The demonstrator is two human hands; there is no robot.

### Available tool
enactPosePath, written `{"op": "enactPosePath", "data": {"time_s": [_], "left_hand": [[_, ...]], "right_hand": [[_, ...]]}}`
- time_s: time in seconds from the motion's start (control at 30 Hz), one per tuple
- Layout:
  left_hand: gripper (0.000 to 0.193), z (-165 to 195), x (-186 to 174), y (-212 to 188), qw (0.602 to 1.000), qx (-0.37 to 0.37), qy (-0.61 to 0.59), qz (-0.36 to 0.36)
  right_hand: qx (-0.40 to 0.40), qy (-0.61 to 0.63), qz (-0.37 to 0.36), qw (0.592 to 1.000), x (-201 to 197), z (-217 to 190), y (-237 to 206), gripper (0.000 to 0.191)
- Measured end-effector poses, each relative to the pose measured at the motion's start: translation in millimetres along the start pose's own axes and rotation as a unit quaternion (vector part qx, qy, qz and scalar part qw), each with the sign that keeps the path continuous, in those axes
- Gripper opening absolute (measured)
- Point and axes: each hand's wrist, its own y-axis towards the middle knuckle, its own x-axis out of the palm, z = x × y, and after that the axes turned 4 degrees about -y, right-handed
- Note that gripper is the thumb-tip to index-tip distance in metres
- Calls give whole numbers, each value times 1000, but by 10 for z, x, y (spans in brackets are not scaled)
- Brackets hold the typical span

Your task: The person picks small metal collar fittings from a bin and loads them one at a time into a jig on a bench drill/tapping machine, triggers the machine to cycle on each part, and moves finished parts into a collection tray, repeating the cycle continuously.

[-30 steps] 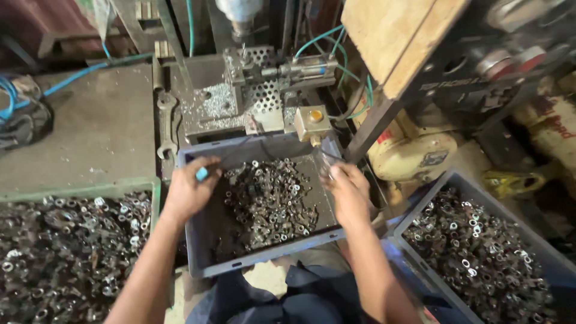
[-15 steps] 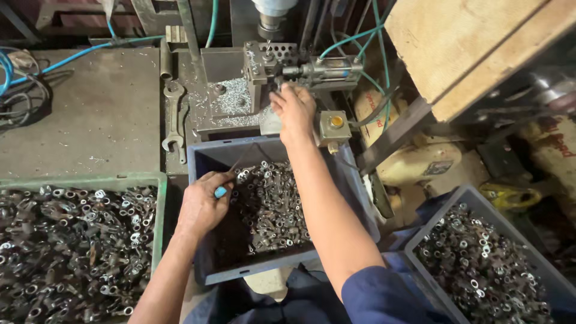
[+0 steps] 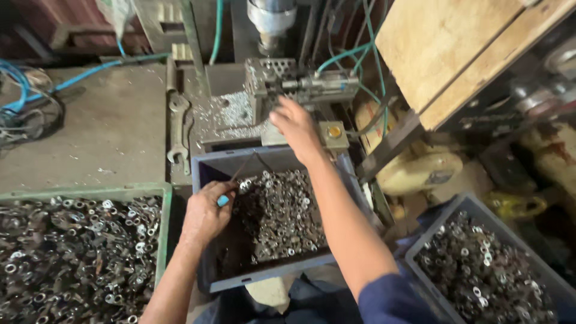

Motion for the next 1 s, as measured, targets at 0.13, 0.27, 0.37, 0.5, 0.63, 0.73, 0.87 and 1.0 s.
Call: {"op": "enactPosePath", "data": {"time_s": [0.13,0.27,0.37,0.5,0.63,0.73,0.87,1.0], "left_hand": [[18,-75,14,-17,1000,19,19,11],[19,-163,92,-56,1000,-17,-8,7],[19,-238,113,-71,999,-3,10,35],[21,-408,39,-217,982,-84,-47,160],[23,-732,-291,-495,968,-131,87,194],[27,-900,-695,-781,955,-143,233,112],[28,-954,-836,-860,919,-195,342,-19],[41,-1101,-883,-875,875,-254,385,-147]], "right_hand": [[-90,-196,97,972,-390,-76,-642,56],[-43,-489,153,857,-803,-77,-898,41],[-135,-552,123,814,-885,-132,-850,45],[-158,-531,89,827,-1080,-259,-865,45],[-240,-406,140,870,-1133,14,-1707,51],[-195,-374,201,884,-1042,309,-2151,46],[-151,-346,235,896,-1081,536,-2369,41],[-154,-340,227,899,-1080,555,-2347,37]]}}
